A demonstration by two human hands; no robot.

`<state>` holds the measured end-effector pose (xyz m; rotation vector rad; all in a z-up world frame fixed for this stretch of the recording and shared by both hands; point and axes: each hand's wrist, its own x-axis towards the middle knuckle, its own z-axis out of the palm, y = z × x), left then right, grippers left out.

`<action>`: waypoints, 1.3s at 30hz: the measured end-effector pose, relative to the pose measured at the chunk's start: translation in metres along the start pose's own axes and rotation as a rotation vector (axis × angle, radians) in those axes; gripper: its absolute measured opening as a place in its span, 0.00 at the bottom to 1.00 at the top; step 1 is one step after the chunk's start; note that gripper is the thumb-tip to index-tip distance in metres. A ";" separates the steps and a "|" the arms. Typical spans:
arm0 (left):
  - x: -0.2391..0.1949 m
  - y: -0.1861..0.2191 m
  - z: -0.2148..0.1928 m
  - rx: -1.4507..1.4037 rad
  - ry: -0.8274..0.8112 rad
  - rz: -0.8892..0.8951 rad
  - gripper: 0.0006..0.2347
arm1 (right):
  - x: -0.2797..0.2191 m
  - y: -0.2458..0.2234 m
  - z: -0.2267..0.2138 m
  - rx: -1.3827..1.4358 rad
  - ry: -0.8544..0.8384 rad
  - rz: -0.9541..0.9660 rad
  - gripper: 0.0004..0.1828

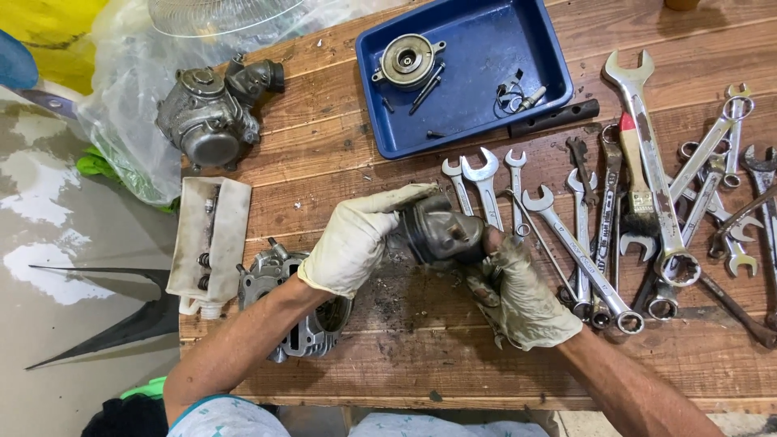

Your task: Disassembling and inspecting a motorcycle engine cylinder head using hand tools on a workbench.

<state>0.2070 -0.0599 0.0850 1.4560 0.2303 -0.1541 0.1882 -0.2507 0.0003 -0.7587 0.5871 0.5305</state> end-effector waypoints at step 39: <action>-0.028 0.046 -0.035 0.361 -0.048 0.169 0.13 | -0.001 -0.001 0.005 -0.014 -0.079 -0.154 0.20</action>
